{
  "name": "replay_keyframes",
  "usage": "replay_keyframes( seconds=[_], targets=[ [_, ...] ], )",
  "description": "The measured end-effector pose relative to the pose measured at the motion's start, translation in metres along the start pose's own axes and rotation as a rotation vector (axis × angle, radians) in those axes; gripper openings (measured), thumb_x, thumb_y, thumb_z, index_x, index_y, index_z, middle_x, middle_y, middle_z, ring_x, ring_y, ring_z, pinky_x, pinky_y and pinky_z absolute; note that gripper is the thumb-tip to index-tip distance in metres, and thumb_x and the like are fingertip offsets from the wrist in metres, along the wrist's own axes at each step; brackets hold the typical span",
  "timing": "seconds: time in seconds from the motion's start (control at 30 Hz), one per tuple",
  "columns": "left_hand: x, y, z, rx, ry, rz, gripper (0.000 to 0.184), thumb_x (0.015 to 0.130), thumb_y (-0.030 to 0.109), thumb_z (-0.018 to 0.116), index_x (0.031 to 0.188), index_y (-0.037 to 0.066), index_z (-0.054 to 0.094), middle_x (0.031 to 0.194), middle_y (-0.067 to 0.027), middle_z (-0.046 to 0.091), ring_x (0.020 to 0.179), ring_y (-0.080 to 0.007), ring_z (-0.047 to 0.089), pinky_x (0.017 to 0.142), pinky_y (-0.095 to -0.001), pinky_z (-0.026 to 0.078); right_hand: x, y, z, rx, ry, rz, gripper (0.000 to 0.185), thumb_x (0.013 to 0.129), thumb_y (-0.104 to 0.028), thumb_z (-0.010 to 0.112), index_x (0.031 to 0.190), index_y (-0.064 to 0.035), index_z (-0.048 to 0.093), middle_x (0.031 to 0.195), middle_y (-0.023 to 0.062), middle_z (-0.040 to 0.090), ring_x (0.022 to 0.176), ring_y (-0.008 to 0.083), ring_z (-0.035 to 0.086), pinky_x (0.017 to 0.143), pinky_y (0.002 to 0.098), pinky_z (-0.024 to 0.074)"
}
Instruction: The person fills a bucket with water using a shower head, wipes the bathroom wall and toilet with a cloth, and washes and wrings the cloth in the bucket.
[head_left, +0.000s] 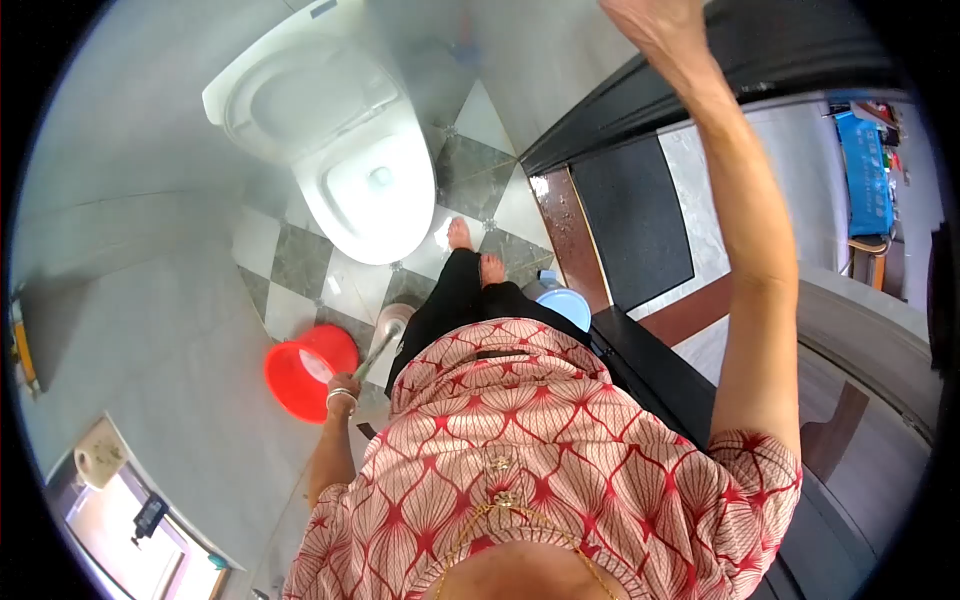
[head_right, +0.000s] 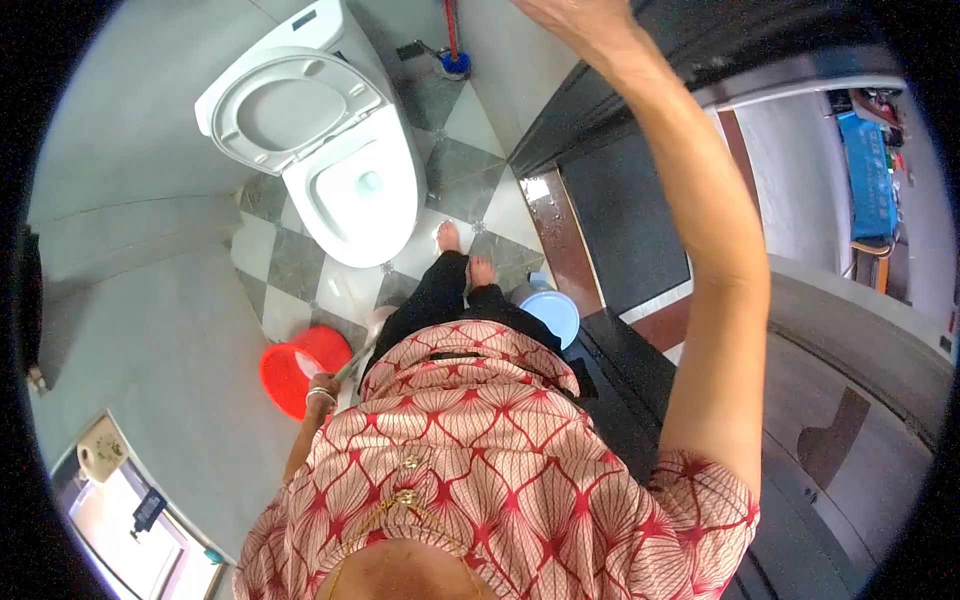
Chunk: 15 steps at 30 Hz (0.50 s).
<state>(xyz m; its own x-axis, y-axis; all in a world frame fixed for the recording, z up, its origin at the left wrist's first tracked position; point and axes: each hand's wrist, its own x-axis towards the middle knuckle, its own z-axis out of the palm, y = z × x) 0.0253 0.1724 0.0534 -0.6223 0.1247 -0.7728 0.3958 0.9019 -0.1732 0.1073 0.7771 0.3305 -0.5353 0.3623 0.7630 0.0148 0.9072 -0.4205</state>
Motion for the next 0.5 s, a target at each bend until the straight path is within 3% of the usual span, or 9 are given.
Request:
replay_keyframes(
  seconds=[0.13,0.17,0.27,0.33,0.43,0.5],
  targets=[
    [0.036,0.002,-0.005,-0.099,-0.069,-0.017,0.022,0.070,0.018,0.048,0.081,0.006,0.062,0.087,-0.0157,0.059,0.084,-0.0293,0.057,0.074,-0.0360,0.045,0.041,0.043,0.097,0.051,0.034,0.043,0.018,0.071,-0.009,0.049,0.086,-0.0013,0.055,0.077,0.0158,0.049,0.073,0.0304,0.048,0.063,0.0355,0.0409],
    [0.058,-0.005,-0.017,0.266,-0.125,0.226,0.024,0.071,0.019,0.046,0.082,0.007,0.063,0.089,-0.0148,0.059,0.085,-0.0289,0.057,0.074,-0.0364,0.046,0.063,0.053,0.141,0.029,-0.024,-0.005,0.018,0.070,-0.010,0.049,0.085,-0.0011,0.055,0.078,0.0167,0.049,0.075,0.0317,0.048,0.066,0.0373,0.0408],
    [0.122,-0.035,-0.021,0.071,-0.184,0.055,0.025,0.071,0.019,0.044,0.083,0.007,0.063,0.092,-0.0134,0.059,0.086,-0.0285,0.057,0.074,-0.0370,0.046,0.104,0.079,0.225,0.000,-0.132,-0.026,0.018,0.070,-0.011,0.049,0.084,-0.0010,0.055,0.081,0.0181,0.050,0.078,0.0339,0.048,0.069,0.0398,0.0404],
    [0.147,-0.055,0.015,0.300,-0.173,0.219,0.026,0.070,0.020,0.045,0.082,0.006,0.063,0.093,-0.0117,0.059,0.087,-0.0285,0.057,0.074,-0.0372,0.046,0.092,0.098,0.222,-0.035,-0.179,0.030,0.019,0.070,-0.011,0.048,0.085,-0.0007,0.055,0.083,0.0191,0.052,0.081,0.0346,0.049,0.072,0.0393,0.0405],
    [0.122,-0.044,0.023,0.195,-0.028,0.129,0.022,0.069,0.019,0.047,0.077,0.006,0.063,0.088,-0.0120,0.060,0.082,-0.0275,0.058,0.073,-0.0359,0.046,0.072,0.133,0.212,-0.076,-0.053,0.203,0.020,0.071,-0.011,0.048,0.087,-0.0005,0.056,0.084,0.0197,0.053,0.083,0.0337,0.051,0.074,0.0383,0.0406],
    [0.119,-0.042,0.022,0.140,0.042,0.091,0.021,0.068,0.018,0.048,0.075,0.007,0.064,0.086,-0.0122,0.060,0.079,-0.0270,0.059,0.072,-0.0353,0.046,0.084,0.126,0.208,-0.038,0.039,0.204,0.021,0.071,-0.011,0.048,0.087,0.0001,0.056,0.084,0.0196,0.054,0.083,0.0330,0.051,0.074,0.0378,0.0407]
  ],
)
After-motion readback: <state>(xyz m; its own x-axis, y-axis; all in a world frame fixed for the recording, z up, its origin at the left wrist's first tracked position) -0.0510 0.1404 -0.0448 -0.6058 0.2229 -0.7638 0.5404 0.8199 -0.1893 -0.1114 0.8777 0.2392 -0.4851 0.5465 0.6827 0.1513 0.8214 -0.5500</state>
